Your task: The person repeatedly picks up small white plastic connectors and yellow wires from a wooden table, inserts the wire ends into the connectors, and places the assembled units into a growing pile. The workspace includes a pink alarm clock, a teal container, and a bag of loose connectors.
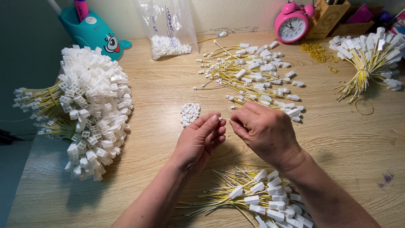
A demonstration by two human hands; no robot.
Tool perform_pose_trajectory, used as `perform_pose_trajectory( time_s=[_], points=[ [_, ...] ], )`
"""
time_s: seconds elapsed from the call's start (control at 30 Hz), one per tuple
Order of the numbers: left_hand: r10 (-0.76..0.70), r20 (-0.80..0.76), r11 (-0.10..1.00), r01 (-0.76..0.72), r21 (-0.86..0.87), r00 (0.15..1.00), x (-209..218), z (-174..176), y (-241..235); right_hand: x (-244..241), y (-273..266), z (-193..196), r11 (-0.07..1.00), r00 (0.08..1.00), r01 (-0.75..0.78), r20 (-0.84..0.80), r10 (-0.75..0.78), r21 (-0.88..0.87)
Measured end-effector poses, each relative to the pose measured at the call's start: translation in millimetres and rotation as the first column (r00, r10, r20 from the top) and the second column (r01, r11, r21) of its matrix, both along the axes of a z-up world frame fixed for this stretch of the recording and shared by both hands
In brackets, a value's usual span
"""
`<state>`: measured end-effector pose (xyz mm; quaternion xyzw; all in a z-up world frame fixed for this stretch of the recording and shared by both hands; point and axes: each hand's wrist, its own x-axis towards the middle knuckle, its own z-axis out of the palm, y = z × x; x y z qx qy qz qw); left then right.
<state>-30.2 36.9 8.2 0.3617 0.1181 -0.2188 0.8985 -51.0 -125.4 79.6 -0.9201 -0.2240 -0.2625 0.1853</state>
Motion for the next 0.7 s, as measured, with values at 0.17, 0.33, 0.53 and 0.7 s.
perform_pose_trajectory(
  time_s=[0.17, 0.33, 0.53, 0.7],
  points=[
    [-0.002, 0.025, 1.000, 0.001, 0.015, 1.000, 1.0, -1.2, 0.4, -0.5, -0.9, -0.7, 0.999, 1.000, -0.009, 0.011, 0.009, -0.043],
    [0.006, 0.035, 1.000, -0.006, 0.021, 0.999, 1.3, -1.6, 2.1, 0.0, -0.7, -1.6, 0.999, 0.999, -0.038, -0.001, 0.038, -0.024],
    [0.012, 0.027, 0.999, -0.013, 0.041, 1.000, 1.5, -3.9, 0.9, 1.4, -0.3, -8.6, 0.998, 0.999, -0.009, 0.039, 0.011, -0.062],
    [0.022, 0.007, 1.000, -0.022, 0.008, 1.000, 0.9, -0.9, 0.6, 1.8, 1.4, -5.5, 0.999, 0.999, 0.005, 0.039, -0.004, -0.032]
  ],
)
